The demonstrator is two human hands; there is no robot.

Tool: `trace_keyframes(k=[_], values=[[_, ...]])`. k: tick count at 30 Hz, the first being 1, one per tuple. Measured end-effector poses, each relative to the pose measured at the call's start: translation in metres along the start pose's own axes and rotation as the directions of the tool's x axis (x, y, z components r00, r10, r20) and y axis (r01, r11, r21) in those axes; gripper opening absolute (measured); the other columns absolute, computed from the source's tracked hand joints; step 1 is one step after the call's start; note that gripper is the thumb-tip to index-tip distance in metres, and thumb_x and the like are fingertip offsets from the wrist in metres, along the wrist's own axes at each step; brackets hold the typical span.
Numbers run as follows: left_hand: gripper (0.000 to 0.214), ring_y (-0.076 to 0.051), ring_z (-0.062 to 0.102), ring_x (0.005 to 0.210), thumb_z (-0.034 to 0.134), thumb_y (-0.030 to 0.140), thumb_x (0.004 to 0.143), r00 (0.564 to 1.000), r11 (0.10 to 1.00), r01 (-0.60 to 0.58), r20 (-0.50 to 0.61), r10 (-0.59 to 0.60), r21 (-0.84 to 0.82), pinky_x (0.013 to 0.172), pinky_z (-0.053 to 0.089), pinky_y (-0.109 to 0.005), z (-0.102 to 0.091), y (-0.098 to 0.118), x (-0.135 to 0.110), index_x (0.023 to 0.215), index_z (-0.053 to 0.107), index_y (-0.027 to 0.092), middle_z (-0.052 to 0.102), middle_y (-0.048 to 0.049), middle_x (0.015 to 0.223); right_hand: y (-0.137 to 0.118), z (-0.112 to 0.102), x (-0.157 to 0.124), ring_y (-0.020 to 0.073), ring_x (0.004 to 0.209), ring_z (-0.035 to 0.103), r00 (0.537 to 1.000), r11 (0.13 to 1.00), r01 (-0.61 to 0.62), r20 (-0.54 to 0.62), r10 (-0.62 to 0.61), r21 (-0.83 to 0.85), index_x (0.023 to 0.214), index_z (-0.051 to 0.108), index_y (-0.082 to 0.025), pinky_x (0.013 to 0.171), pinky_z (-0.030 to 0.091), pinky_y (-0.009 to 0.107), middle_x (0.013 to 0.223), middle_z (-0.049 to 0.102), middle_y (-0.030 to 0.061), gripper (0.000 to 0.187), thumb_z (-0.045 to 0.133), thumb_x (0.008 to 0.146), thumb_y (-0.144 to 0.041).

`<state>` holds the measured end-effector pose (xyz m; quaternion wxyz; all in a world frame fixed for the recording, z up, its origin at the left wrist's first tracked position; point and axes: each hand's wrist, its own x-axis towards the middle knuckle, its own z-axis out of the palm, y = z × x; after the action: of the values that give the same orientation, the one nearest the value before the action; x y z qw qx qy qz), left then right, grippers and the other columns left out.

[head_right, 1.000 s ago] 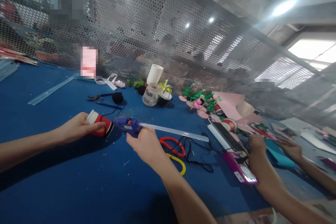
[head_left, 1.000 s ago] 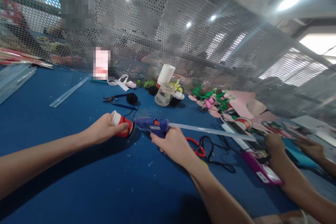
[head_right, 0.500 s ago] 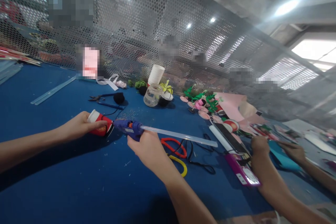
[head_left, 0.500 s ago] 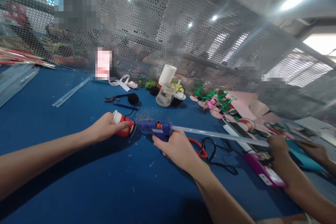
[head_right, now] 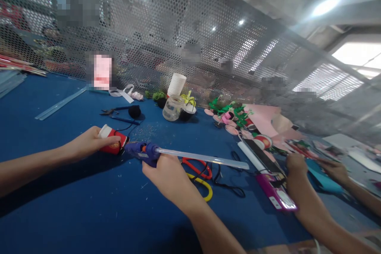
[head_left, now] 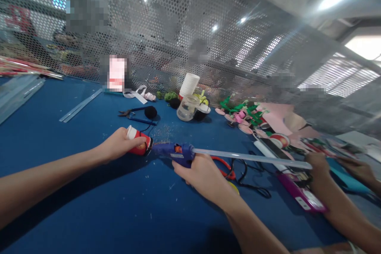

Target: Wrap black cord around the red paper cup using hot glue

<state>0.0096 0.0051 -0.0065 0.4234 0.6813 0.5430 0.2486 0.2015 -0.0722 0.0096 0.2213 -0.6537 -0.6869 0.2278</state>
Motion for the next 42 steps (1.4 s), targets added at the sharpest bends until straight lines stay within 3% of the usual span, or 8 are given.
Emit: trace_keyframes(k=[12, 17, 23, 26, 33, 36, 40, 42], values=[[0.036, -0.006, 0.021, 0.040, 0.054, 0.045, 0.058, 1.000, 1.000, 0.022, -0.009, -0.022, -0.014, 0.039, 0.013, -0.021, 0.001, -0.002, 0.001, 0.043, 0.036, 0.017, 0.030, 0.0072, 0.040, 0.002, 0.002, 0.000, 0.0070, 0.036, 0.038, 0.999, 1.000, 0.025, 0.027, -0.025, 0.015, 0.051, 0.043, -0.017, 0.038, 0.029, 0.019, 0.039, 0.043, -0.0041, 0.019, 0.045, 0.068, -0.026], [0.037, -0.006, 0.022, 0.040, 0.054, 0.046, 0.059, 0.999, 0.998, 0.017, -0.028, -0.019, -0.059, 0.039, 0.014, -0.021, 0.003, -0.007, 0.003, 0.045, 0.035, 0.018, 0.029, 0.0072, 0.041, -0.001, -0.008, 0.004, 0.0077, 0.033, 0.041, 0.994, 0.965, -0.108, 0.059, 0.097, 0.237, 0.062, 0.050, -0.015, 0.035, 0.033, 0.019, 0.039, 0.044, -0.0048, 0.014, 0.050, 0.067, -0.029], [0.031, -0.006, 0.028, 0.041, 0.053, 0.040, 0.063, 0.990, 0.978, -0.129, -0.075, 0.118, -0.163, 0.040, 0.022, -0.020, 0.004, -0.007, -0.001, 0.048, 0.041, 0.016, 0.035, 0.0068, 0.043, 0.027, -0.018, 0.030, 0.0093, 0.045, 0.049, 0.975, 0.850, 0.024, -0.199, 0.096, 0.526, 0.073, 0.051, -0.013, 0.045, 0.041, 0.022, 0.056, 0.054, -0.0006, 0.025, 0.058, 0.063, -0.035], [0.027, -0.007, 0.034, 0.044, 0.052, 0.039, 0.065, 0.979, 0.961, -0.203, -0.071, 0.193, -0.186, 0.043, 0.028, -0.019, 0.005, -0.004, -0.008, 0.055, 0.050, 0.014, 0.044, 0.0048, 0.048, 0.042, -0.014, 0.046, 0.0109, 0.052, 0.052, 0.950, 0.911, -0.024, -0.273, 0.148, 0.411, 0.072, 0.052, -0.012, 0.049, 0.042, 0.022, 0.064, 0.058, 0.0040, 0.027, 0.052, 0.068, -0.038], [0.026, -0.008, 0.037, 0.046, 0.050, 0.035, 0.069, 0.929, 0.929, -0.369, 0.003, 0.369, -0.035, 0.041, 0.031, -0.018, 0.007, 0.000, -0.020, 0.058, 0.056, 0.013, 0.046, 0.0021, 0.051, 0.058, 0.001, 0.074, 0.0122, 0.039, 0.049, 0.961, 0.978, -0.181, -0.194, 0.198, 0.101, 0.053, 0.049, -0.015, 0.044, 0.037, 0.023, 0.041, 0.050, 0.0018, 0.032, 0.044, 0.075, -0.038], [0.026, -0.008, 0.039, 0.047, 0.049, 0.034, 0.071, 0.900, 0.899, -0.436, 0.027, 0.435, 0.042, 0.043, 0.032, -0.018, 0.008, 0.000, -0.021, 0.058, 0.056, 0.012, 0.045, 0.0019, 0.051, 0.055, 0.003, 0.076, 0.0184, 0.060, 0.056, 0.950, 0.982, -0.189, -0.254, 0.181, -0.007, 0.048, 0.048, -0.016, 0.056, 0.038, 0.026, 0.051, 0.054, 0.0072, 0.030, 0.050, 0.073, -0.032], [0.027, -0.008, 0.040, 0.047, 0.047, 0.033, 0.073, 0.872, 0.865, -0.489, 0.057, 0.486, 0.107, 0.044, 0.034, -0.019, 0.007, -0.003, -0.020, 0.060, 0.057, 0.013, 0.049, 0.0012, 0.052, 0.029, 0.001, 0.067, 0.0204, 0.086, 0.051, 0.956, 0.994, -0.072, -0.291, 0.043, -0.088, 0.054, 0.054, -0.015, 0.072, 0.035, 0.027, 0.076, 0.058, 0.0097, 0.029, 0.049, 0.074, -0.035], [0.025, -0.008, 0.042, 0.047, 0.047, 0.031, 0.074, 0.842, 0.830, -0.539, 0.078, 0.533, 0.146, 0.046, 0.035, -0.019, 0.007, -0.005, -0.019, 0.060, 0.058, 0.013, 0.051, 0.0008, 0.052, 0.008, 0.003, 0.061, 0.0159, 0.074, 0.053, 0.979, 0.986, 0.157, -0.121, -0.163, -0.055, 0.053, 0.055, -0.015, 0.070, 0.036, 0.025, 0.067, 0.057, 0.0051, 0.042, 0.038, 0.078, -0.044]])
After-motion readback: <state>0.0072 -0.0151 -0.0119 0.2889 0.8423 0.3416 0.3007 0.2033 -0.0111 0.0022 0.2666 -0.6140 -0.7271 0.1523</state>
